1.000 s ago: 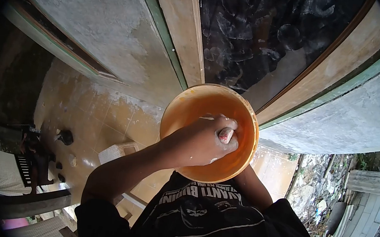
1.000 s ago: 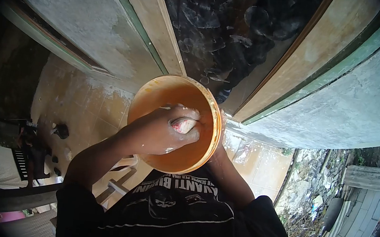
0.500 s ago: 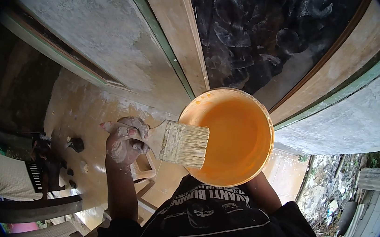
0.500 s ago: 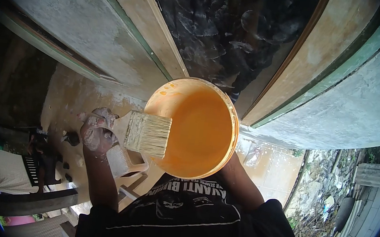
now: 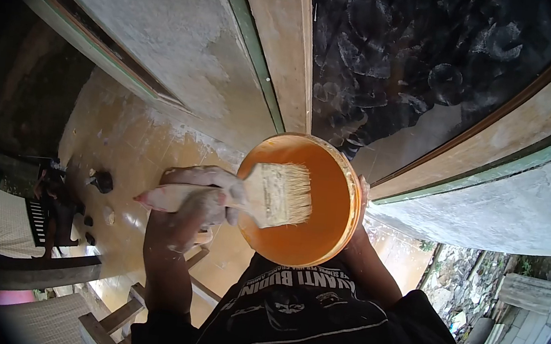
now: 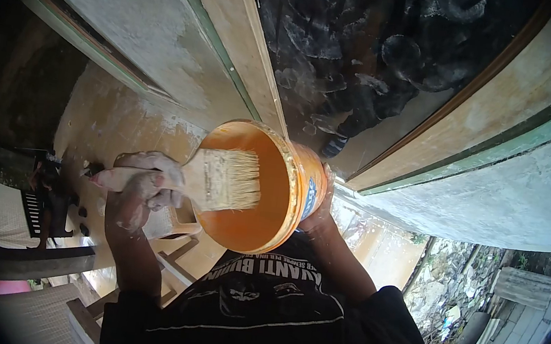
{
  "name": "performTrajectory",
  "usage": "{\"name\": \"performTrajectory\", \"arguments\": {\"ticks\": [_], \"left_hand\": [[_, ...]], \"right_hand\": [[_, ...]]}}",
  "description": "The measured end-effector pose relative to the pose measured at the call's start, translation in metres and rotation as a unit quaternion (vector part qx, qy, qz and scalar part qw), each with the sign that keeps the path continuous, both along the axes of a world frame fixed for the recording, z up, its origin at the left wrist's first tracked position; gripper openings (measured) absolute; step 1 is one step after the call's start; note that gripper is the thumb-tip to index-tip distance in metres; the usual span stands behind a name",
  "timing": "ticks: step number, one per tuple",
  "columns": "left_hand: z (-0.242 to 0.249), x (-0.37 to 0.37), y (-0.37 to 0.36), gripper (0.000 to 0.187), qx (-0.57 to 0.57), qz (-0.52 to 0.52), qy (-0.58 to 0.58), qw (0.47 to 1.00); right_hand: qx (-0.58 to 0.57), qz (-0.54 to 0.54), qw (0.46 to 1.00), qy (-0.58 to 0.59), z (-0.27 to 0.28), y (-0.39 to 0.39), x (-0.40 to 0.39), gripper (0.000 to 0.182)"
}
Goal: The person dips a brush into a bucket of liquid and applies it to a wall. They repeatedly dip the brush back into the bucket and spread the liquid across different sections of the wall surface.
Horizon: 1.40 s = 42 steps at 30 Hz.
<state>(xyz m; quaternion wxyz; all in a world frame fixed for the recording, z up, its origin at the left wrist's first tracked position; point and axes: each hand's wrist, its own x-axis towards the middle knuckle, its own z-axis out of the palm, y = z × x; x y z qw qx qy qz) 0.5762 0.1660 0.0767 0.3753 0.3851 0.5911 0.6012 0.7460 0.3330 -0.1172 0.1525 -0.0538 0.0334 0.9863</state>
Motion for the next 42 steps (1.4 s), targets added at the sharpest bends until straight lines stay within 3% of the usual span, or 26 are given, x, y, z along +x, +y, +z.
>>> {"name": "performTrajectory", "arguments": {"ticks": [1,2,3,4,5,7,9,10,11,12,13,14,17,18,22,24,29,31,32,33,34,35,37,39,40,42], "left_hand": [[-0.004,0.014,0.011,0.008,0.042,-0.016,0.02,0.999],[-0.014,0.011,0.013,0.008,-0.052,-0.054,0.268,0.96],[-0.021,0.027,0.02,0.016,0.054,0.004,0.366,0.929],[-0.017,0.031,0.033,0.011,0.074,-0.039,0.41,0.908],[-0.013,0.038,0.041,0.023,0.027,-0.07,0.493,0.867],[-0.021,0.051,0.058,0.024,-0.161,-0.095,0.306,0.933],[-0.02,0.058,0.064,0.025,-0.212,-0.105,0.282,0.93],[-0.019,0.061,0.065,0.026,-0.259,-0.118,0.258,0.923],[-0.016,0.06,0.063,0.026,-0.261,-0.119,0.259,0.922],[-0.012,0.059,0.056,0.026,-0.208,-0.101,0.255,0.939],[-0.01,0.058,0.05,0.026,-0.155,-0.084,0.249,0.952],[-0.009,0.059,0.045,0.025,-0.106,-0.052,0.286,0.951],[-0.011,0.062,0.055,0.025,-0.101,-0.103,0.311,0.939],[-0.016,0.067,0.061,0.031,-0.223,-0.113,0.255,0.934],[-0.015,0.071,0.066,0.039,-0.306,-0.187,0.236,0.903],[-0.02,0.074,0.065,0.04,-0.293,-0.18,0.24,0.908],[-0.022,0.071,0.072,0.038,-0.328,-0.204,0.251,0.888],[-0.026,0.058,0.057,0.021,-0.046,-0.129,0.309,0.941],[-0.023,0.044,0.042,0.022,0.04,-0.08,0.363,0.927],[-0.038,0.018,0.025,0.017,-0.032,-0.127,0.296,0.946],[-0.012,0.026,0.027,0.015,0.038,-0.057,-0.053,0.996],[-0.006,-0.01,0.012,0.02,-0.116,-0.125,-0.062,0.983],[-0.017,-0.026,-0.008,0.024,-0.055,-0.105,-0.121,0.986],[-0.045,-0.037,-0.026,0.02,0.116,0.054,-0.287,0.949],[-0.059,-0.041,-0.028,0.02,0.118,0.054,-0.283,0.95],[-0.084,-0.045,-0.029,0.019,0.24,0.154,-0.312,0.906]], "right_hand": [[0.01,0.003,1.0,-0.011,-0.009,0.0,-0.001,0.07],[0.02,0.006,1.0,-0.021,-0.017,0.0,-0.003,0.071],[0.031,0.01,0.999,-0.029,-0.023,0.0,-0.006,0.071],[0.042,0.013,0.998,-0.034,-0.025,0.001,-0.008,0.071],[0.044,0.019,0.998,-0.033,-0.024,0.0,-0.01,0.071],[0.037,-0.001,0.999,-0.035,-0.023,-0.003,-0.011,0.07],[0.048,-0.017,0.996,-0.069,-0.036,-0.004,-0.012,0.069],[0.01,0.025,0.989,0.145,-0.043,-0.001,-0.02,0.068],[-0.028,0.065,0.933,0.353,-0.049,0.0,-0.023,0.068],[-0.029,0.062,0.933,0.355,-0.053,0.001,-0.014,0.068],[-0.022,0.043,0.989,0.142,-0.013,-0.001,-0.005,0.067],[-0.016,0.024,0.996,-0.079,0.008,-0.003,0.001,0.066],[-0.003,-0.003,1.0,-0.019,-0.023,-0.003,0.004,0.066],[-0.01,0.002,1.0,-0.026,-0.031,-0.002,0.007,0.066],[0.011,-0.005,0.999,-0.043,0.011,-0.005,0.009,0.067],[-0.01,-0.012,1.0,-0.025,-0.029,-0.004,0.013,0.068],[0.021,-0.031,0.999,-0.037,-0.026,-0.004,0.02,0.068],[0.02,-0.042,0.999,-0.022,-0.022,-0.001,0.016,0.067],[0.024,-0.047,0.998,-0.023,-0.021,-0.017,0.021,0.067],[0.027,-0.053,0.998,-0.023,-0.017,-0.013,0.01,0.067],[0.03,-0.058,0.998,-0.022,-0.016,-0.023,0.016,0.068],[0.033,-0.063,0.997,-0.019,-0.012,-0.034,0.004,0.068],[0.04,-0.069,0.997,-0.011,-0.011,-0.018,0.013,0.069],[0.045,-0.073,0.996,-0.004,-0.014,-0.025,0.025,0.069],[0.047,-0.075,0.996,-0.002,-0.012,-0.026,0.02,0.07],[0.052,-0.076,0.996,-0.001,-0.011,-0.028,0.018,0.07]]}}
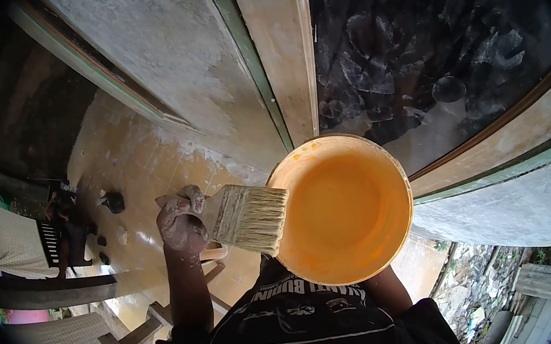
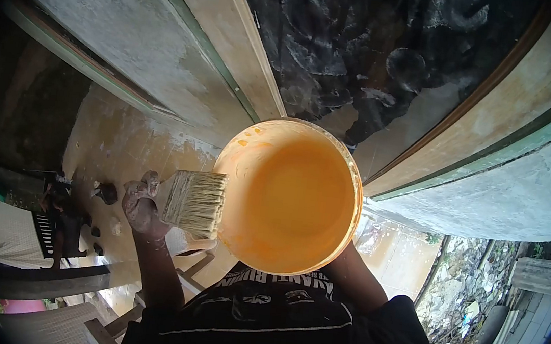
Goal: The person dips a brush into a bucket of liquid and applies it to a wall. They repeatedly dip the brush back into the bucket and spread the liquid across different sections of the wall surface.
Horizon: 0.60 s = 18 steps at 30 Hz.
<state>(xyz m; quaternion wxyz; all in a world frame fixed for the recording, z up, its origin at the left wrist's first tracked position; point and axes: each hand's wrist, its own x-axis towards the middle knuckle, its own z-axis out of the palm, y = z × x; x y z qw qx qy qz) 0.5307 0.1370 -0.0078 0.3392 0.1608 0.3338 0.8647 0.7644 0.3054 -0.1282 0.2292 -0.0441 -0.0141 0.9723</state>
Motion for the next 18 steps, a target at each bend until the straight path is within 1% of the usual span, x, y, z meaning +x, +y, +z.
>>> {"name": "performTrajectory", "arguments": {"ticks": [1,3,4,5,7,8,9,11,12,13,15,16,17,18], "left_hand": [[-0.006,-0.002,-0.002,0.019,0.001,0.004,0.001,1.0],[-0.018,-0.009,-0.008,0.017,0.037,-0.077,-0.117,0.989],[-0.043,-0.019,-0.02,0.017,0.107,-0.103,-0.134,0.98],[-0.042,-0.02,-0.022,0.017,0.113,-0.094,-0.129,0.981],[-0.041,-0.018,-0.02,0.017,0.097,-0.118,-0.154,0.976],[-0.042,-0.019,-0.02,0.017,0.105,-0.105,-0.149,0.978],[-0.046,-0.025,-0.024,0.018,0.107,-0.077,-0.164,0.978],[-0.062,-0.031,-0.021,0.02,0.096,-0.048,-0.208,0.972],[-0.081,-0.039,-0.02,0.022,0.08,-0.016,-0.207,0.975],[-0.099,-0.047,-0.016,0.022,0.093,-0.005,-0.205,0.974],[-0.129,-0.064,-0.002,0.024,0.051,0.099,-0.225,0.968],[-0.145,-0.073,0.006,0.024,0.061,0.105,-0.226,0.966],[-0.153,-0.083,0.015,0.025,0.087,0.131,-0.196,0.968],[-0.161,-0.093,0.024,0.026,0.113,0.155,-0.165,0.967]], "right_hand": [[0.003,0.002,1.0,-0.001,0.002,-0.001,-0.005,0.071],[0.011,0.011,1.0,-0.003,0.006,-0.002,-0.014,0.072],[0.017,0.018,1.0,-0.003,0.029,0.027,-0.08,0.072],[0.024,0.026,0.999,-0.002,0.033,0.026,-0.089,0.072],[0.04,0.045,0.998,0.0,0.042,0.02,-0.107,0.073],[0.049,0.057,0.997,0.002,0.041,0.017,-0.102,0.074],[0.066,0.085,0.994,0.004,0.032,0.007,-0.076,0.074],[0.09,0.109,0.99,0.001,0.038,0.009,-0.082,0.075],[0.102,0.12,0.987,-0.001,0.036,0.01,-0.073,0.075],[0.114,0.131,0.985,-0.001,0.036,0.011,-0.07,0.076],[0.136,0.145,0.98,-0.003,0.045,0.007,-0.084,0.077],[0.146,0.15,0.978,-0.005,0.05,0.008,-0.089,0.077],[0.154,0.156,0.976,-0.006,0.049,0.007,-0.085,0.077],[0.059,0.144,0.988,-0.004,0.047,0.005,-0.079,0.077]]}}
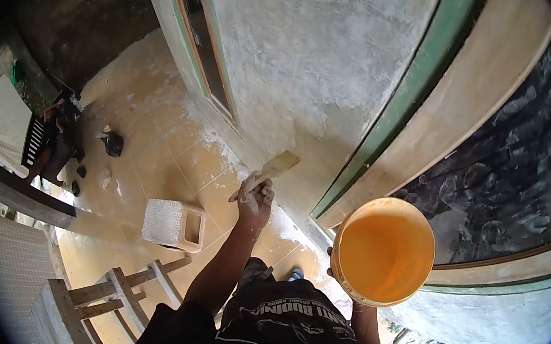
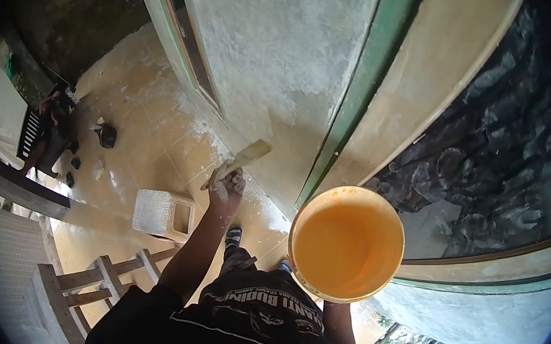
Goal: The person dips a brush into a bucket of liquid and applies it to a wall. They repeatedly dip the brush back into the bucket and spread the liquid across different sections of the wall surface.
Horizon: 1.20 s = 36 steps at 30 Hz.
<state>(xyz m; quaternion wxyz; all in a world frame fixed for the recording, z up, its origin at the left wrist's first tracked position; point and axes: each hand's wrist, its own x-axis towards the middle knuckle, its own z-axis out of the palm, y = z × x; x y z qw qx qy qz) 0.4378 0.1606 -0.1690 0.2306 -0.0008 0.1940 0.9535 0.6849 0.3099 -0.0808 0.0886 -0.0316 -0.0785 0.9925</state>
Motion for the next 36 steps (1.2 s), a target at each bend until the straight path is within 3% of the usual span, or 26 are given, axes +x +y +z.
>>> {"name": "performTrajectory", "arguments": {"ticks": [1,5,9,12,13,15,19,22,25,27,28,30,33,36], "left_hand": [[0.01,-0.007,0.011,0.026,0.008,0.005,-0.001,1.0],[0.072,-0.021,0.057,0.027,-0.035,0.11,0.097,0.989],[0.006,-0.02,0.083,0.026,-0.054,0.135,0.108,0.983],[-0.04,-0.01,0.073,0.025,-0.14,0.147,0.052,0.978],[-0.042,-0.009,0.071,0.025,-0.194,0.136,0.04,0.971],[-0.04,-0.02,0.079,0.024,-0.189,0.131,0.026,0.973],[0.08,-0.036,0.085,0.024,-0.05,0.152,0.112,0.981],[0.116,-0.045,0.075,0.026,0.01,0.184,0.156,0.97],[0.074,-0.033,0.089,0.028,-0.027,0.117,0.127,0.985],[-0.002,-0.02,0.102,0.027,-0.108,0.194,0.089,0.971],[-0.016,-0.014,0.089,0.023,-0.147,0.163,0.119,0.968],[-0.055,-0.009,0.076,0.019,-0.229,0.151,0.073,0.959],[-0.059,-0.013,0.078,0.016,-0.259,0.133,0.058,0.955],[0.003,-0.026,0.093,0.019,-0.154,0.152,0.093,0.972]], "right_hand": [[-0.095,-0.015,0.995,-0.011,0.0,0.0,0.001,0.077],[-0.132,-0.021,0.991,0.004,0.035,-0.012,-0.004,0.074],[-0.088,-0.036,0.995,0.02,0.002,-0.01,0.013,0.073],[-0.04,-0.051,0.998,0.001,-0.006,-0.004,0.023,0.072],[-0.04,-0.05,0.998,0.001,-0.005,-0.003,0.027,0.072],[-0.126,-0.057,0.988,-0.067,-0.005,-0.002,0.034,0.073],[-0.128,-0.061,0.988,-0.065,-0.007,-0.006,0.043,0.073],[-0.127,-0.066,0.988,-0.059,-0.007,-0.008,0.044,0.073],[-0.123,-0.07,0.988,-0.057,-0.006,-0.007,0.046,0.073],[-0.118,-0.07,0.989,-0.055,-0.006,-0.005,0.046,0.073],[-0.117,-0.07,0.989,-0.053,-0.006,-0.004,0.046,0.073],[-0.084,-0.077,0.993,-0.037,-0.008,-0.002,0.047,0.073],[-0.038,-0.083,0.996,-0.017,-0.016,-0.003,0.051,0.072],[-0.009,-0.119,0.992,-0.047,-0.045,0.009,0.059,0.072]]}}
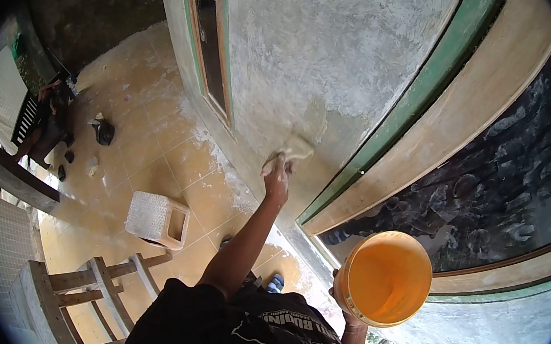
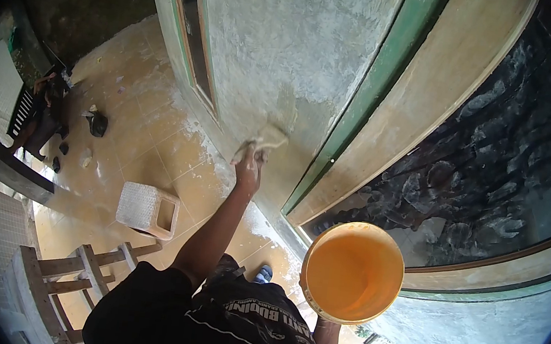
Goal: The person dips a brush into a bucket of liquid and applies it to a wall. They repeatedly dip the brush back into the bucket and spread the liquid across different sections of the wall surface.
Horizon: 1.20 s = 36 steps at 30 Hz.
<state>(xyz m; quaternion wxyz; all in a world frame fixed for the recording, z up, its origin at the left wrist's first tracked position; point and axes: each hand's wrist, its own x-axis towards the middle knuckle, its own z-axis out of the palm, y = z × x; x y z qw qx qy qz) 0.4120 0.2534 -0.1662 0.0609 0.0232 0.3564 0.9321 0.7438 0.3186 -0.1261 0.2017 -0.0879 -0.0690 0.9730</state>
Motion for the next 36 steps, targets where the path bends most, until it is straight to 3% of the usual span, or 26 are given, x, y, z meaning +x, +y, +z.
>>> {"name": "performTrajectory", "arguments": {"ticks": [1,3,6,7,9,11,15,16,19,21,24,26,28,30,31,33,34,36], "left_hand": [[0.031,0.001,-0.003,0.019,-0.001,0.0,-0.003,1.0],[0.084,0.006,-0.009,0.019,0.134,0.0,0.051,0.99],[0.091,0.012,-0.006,0.018,0.128,-0.032,0.076,0.988],[0.075,0.014,-0.002,0.018,0.129,-0.031,0.076,0.988],[0.011,0.013,0.008,0.016,0.003,0.061,0.008,0.998],[-0.036,0.015,-0.006,0.015,-0.016,0.039,-0.009,0.999],[-0.045,0.008,-0.005,0.014,-0.02,-0.021,-0.033,0.999],[-0.015,0.007,-0.002,0.015,-0.049,-0.024,0.013,0.998],[0.076,0.004,0.002,0.017,-0.032,0.015,-0.004,0.999],[0.115,0.004,-0.006,0.02,0.11,0.009,0.084,0.99],[0.084,0.009,0.005,0.022,0.1,-0.012,0.071,0.992],[0.013,0.018,0.021,0.022,0.021,0.079,-0.031,0.996],[-0.033,0.027,-0.001,0.02,-0.063,0.028,0.073,0.995],[-0.067,0.033,-0.008,0.018,-0.07,0.021,0.028,0.997],[-0.063,0.034,-0.01,0.016,-0.08,0.013,-0.016,0.997],[-0.051,0.022,0.0,0.013,-0.062,-0.011,0.001,0.998],[-0.021,0.019,0.008,0.015,-0.027,0.013,0.001,1.0],[0.039,0.018,0.008,0.016,0.009,0.037,-0.002,0.999]], "right_hand": [[0.014,-0.018,1.0,-0.02,-0.013,0.006,0.005,0.071],[0.041,-0.054,0.996,-0.057,-0.027,0.014,0.01,0.071],[0.065,-0.056,0.994,-0.072,-0.031,0.016,0.011,0.071],[0.066,-0.055,0.994,-0.073,-0.033,0.016,0.013,0.071],[0.062,-0.049,0.994,-0.079,-0.035,0.016,0.013,0.072],[0.026,-0.037,0.997,-0.06,-0.029,0.016,0.009,0.071],[-0.02,0.019,1.0,0.001,-0.002,0.008,0.003,0.068],[-0.019,0.02,1.0,0.002,0.007,0.005,-0.002,0.068],[-0.064,0.036,0.997,0.002,0.013,0.002,-0.002,0.066],[0.054,-0.008,0.998,-0.031,-0.009,0.009,0.004,0.068],[-0.026,0.02,0.999,-0.007,0.008,0.003,-0.005,0.069],[-0.037,0.02,0.999,-0.015,0.001,0.005,-0.003,0.07],[-0.048,0.018,0.998,-0.021,0.0,0.005,-0.004,0.071],[-0.044,0.008,0.999,-0.018,0.007,0.002,-0.004,0.072],[-0.042,0.008,0.999,-0.016,0.004,0.005,-0.004,0.072],[0.058,-0.049,0.994,-0.076,-0.008,0.01,-0.001,0.071],[0.056,-0.05,0.994,-0.078,-0.005,0.007,0.0,0.071],[0.167,-0.011,0.981,-0.098,0.007,0.004,0.0,0.066]]}}
